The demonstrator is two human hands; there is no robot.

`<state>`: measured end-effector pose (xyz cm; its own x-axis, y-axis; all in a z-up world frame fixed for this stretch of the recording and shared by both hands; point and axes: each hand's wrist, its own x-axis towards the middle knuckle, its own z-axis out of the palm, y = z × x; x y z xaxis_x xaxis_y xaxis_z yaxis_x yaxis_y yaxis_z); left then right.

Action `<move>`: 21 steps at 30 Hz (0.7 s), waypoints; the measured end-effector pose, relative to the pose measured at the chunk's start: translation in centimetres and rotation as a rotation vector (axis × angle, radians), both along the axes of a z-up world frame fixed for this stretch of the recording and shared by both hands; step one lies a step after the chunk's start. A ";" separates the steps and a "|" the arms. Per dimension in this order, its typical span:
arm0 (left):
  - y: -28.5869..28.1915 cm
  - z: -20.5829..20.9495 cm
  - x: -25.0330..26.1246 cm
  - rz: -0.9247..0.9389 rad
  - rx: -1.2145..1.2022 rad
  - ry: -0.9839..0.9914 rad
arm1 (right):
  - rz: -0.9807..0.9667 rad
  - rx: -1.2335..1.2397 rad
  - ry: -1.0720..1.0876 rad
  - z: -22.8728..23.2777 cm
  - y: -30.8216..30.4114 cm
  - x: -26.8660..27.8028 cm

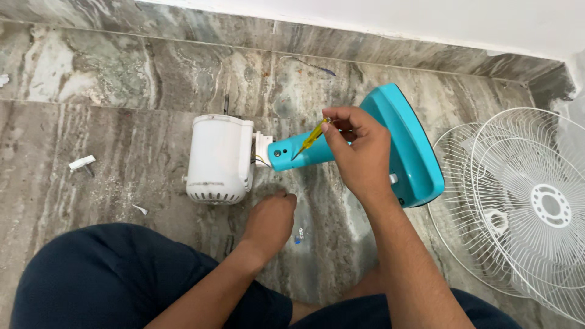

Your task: The person sits on the floor and disassembles a teal and white electric fan. They remove the rear motor housing cover, then use a yellow screwdriver to unscrew and remove a white plastic component from the fan's neck.

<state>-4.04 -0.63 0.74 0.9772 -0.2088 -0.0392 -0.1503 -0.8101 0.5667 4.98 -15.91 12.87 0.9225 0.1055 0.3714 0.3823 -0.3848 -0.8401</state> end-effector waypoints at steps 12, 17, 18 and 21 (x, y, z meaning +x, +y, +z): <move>0.7 -2.8 3.6 0.705 -1.437 0.707 | 0.034 0.011 -0.080 0.1 2.0 -1.1; 1.1 -2.6 3.6 0.622 -1.858 0.768 | 0.031 0.017 -0.132 -0.1 2.6 -1.5; 1.1 -2.6 3.6 0.626 -1.904 0.762 | 0.032 0.024 -0.144 -0.1 2.7 -1.5; 1.0 -2.7 3.7 0.652 -1.984 0.759 | 0.037 0.027 -0.173 -0.2 3.0 -1.6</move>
<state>-0.38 0.39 -1.91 0.8157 -0.1972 -0.5439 0.3999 0.8715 0.2839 3.42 -12.89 12.63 0.8400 0.1257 0.5279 0.5358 -0.3457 -0.7703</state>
